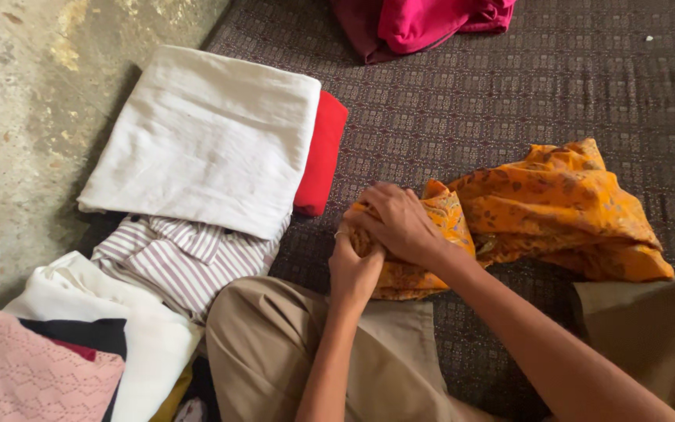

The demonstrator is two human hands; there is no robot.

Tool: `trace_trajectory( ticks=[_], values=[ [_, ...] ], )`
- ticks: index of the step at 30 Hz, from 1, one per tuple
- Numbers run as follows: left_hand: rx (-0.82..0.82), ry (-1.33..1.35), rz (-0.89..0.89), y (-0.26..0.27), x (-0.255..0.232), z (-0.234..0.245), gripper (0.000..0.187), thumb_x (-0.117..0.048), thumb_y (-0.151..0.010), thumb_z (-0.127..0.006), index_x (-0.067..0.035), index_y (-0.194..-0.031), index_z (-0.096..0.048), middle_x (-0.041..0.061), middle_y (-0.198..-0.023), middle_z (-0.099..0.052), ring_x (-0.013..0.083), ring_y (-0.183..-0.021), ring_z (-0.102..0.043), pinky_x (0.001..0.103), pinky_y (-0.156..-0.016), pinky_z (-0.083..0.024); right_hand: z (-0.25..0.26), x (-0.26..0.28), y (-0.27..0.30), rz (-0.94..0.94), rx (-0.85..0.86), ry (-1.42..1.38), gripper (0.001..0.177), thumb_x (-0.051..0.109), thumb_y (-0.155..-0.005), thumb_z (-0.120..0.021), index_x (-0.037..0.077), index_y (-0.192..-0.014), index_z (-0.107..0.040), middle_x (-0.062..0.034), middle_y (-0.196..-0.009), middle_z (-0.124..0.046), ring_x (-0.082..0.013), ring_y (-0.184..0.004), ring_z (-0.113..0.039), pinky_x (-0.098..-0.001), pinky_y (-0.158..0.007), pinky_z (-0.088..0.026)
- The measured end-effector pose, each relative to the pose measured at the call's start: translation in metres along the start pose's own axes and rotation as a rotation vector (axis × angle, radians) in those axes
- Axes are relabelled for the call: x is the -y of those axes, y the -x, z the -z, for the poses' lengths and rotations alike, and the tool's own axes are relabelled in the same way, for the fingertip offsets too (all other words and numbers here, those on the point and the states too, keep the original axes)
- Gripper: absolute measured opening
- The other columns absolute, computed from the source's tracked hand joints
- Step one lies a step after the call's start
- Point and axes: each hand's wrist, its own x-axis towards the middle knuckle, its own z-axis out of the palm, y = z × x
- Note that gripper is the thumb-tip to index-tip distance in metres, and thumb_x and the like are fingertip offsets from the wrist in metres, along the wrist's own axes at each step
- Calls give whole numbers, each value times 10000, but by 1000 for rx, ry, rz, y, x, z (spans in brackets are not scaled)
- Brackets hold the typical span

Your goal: The person folds a yellow patterned fabric with a gold border, then folds a pair of pink pants. The folded items are placed on a stack of other folded clothes on a woven mat.

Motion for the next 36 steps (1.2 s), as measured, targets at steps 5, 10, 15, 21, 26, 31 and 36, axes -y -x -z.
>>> trace_trajectory(
  ticks=[5, 10, 15, 21, 26, 31, 36],
  values=[
    [158, 152, 340, 19, -25, 20, 614, -373, -814, -769, -37, -1285, -563, 187, -1095, -721, 392, -965, -732, 496, -815, -557, 5, -12, -11, -199, -229, 26, 323, 344, -995, -675, 25, -952, -657, -176, -969, -639, -376, -867, -638, -488, -762, -501],
    [142, 74, -28, 24, -39, 29, 481, -167, -887, -748, 2, -1303, -578, 197, -1119, -733, 423, -969, -726, 502, -779, -550, 14, -15, -3, -168, -380, -24, 323, 313, -996, -680, -6, -999, -631, -181, -974, -629, -399, -869, -623, -506, -772, -480],
    [-65, -142, -629, 23, -37, 34, 459, -78, -830, -732, 5, -1260, -594, 215, -1173, -682, 429, -1086, -659, 455, -895, -532, 13, -10, -1, -133, -373, -67, 299, 301, -1008, -671, 4, -1013, -639, -181, -972, -617, -394, -920, -620, -495, -815, -486],
    [-105, -418, -93, 20, -24, 36, 104, -150, -894, -723, -83, -971, -704, 115, -943, -752, 285, -907, -725, 409, -803, -552, 13, -18, -2, -213, -421, -27, 325, 304, -1025, -674, -17, -1017, -625, -186, -989, -600, -372, -880, -603, -490, -786, -469],
    [-133, 46, -122, 11, -19, 32, 253, -247, -957, -696, -49, -1113, -670, 155, -1112, -710, 244, -977, -723, 373, -844, -591, 22, -27, -1, -163, -357, -104, 297, 291, -1038, -661, -5, -1030, -645, -156, -983, -621, -333, -896, -623, -454, -806, -499],
    [137, 119, -249, 2, -17, 26, 797, -432, -862, -838, 14, -1445, -529, 204, -1457, -588, 295, -1333, -568, 409, -1084, -448, 16, -20, 4, -1, -64, -199, 290, 299, -970, -680, 20, -1050, -668, -126, -999, -651, -281, -906, -665, -393, -801, -548],
    [278, -78, 58, 1, -16, 25, 1018, -494, -555, -952, 37, -1327, -556, 185, -1309, -672, 243, -1207, -665, 342, -988, -526, 12, 5, 5, -67, 111, -286, 370, 382, -861, -773, 41, -992, -721, -113, -967, -709, -236, -885, -715, -382, -780, -578]
  ],
)
